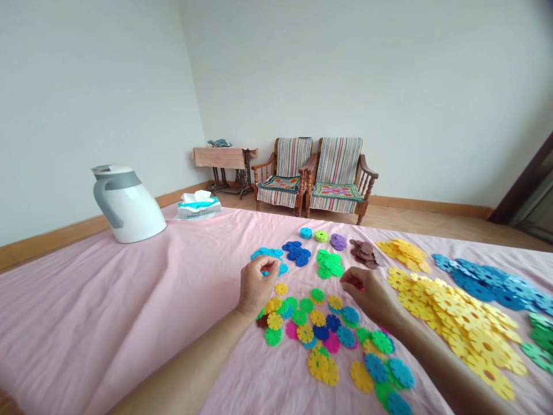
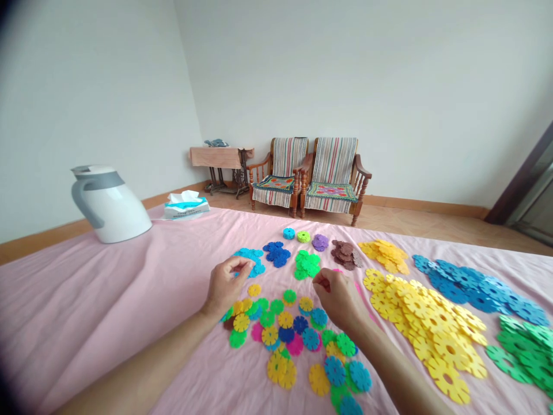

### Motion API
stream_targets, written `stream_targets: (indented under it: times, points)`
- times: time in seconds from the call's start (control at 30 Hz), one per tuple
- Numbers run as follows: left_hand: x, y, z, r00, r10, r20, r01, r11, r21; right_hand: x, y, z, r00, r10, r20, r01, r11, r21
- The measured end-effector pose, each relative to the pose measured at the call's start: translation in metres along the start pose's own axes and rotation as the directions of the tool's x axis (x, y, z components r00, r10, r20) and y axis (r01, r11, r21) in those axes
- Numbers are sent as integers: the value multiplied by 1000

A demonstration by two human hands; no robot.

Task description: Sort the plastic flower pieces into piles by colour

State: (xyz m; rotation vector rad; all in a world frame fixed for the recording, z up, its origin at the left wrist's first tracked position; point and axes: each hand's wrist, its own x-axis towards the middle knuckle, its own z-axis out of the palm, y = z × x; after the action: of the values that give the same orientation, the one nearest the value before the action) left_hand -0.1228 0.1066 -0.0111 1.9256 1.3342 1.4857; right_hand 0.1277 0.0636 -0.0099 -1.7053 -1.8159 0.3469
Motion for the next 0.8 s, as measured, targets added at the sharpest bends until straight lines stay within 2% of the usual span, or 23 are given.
stream_targets:
  times: [0.2, 0.33, 0.47, 0.67, 0.8]
  points:
    - [1, 2, -1, 1000, 1, -2, -1, 1000, 12, -14, -23, 10, 996, -90, 26, 91, 995, -35]
    - [1, 2, -1, 1000, -1, 9, 1, 1000, 13, -19, -39, 17, 966, -213, 146, 231, 967, -112]
    - [0, 1, 0, 1000, -11, 5, 10, 1000, 9, -20, -45, 18, 946, -218, 241, 268, 943, -195]
    - [0, 1, -1, 1000, -7, 12, 6, 1000, 11, -24, -46, 17, 963, -180, 200, 213, 965, -153]
    - [0, 0, 0, 1000, 1, 9, -1, 1000, 8, -19, -36, 16, 983, -176, 60, 181, 979, -95]
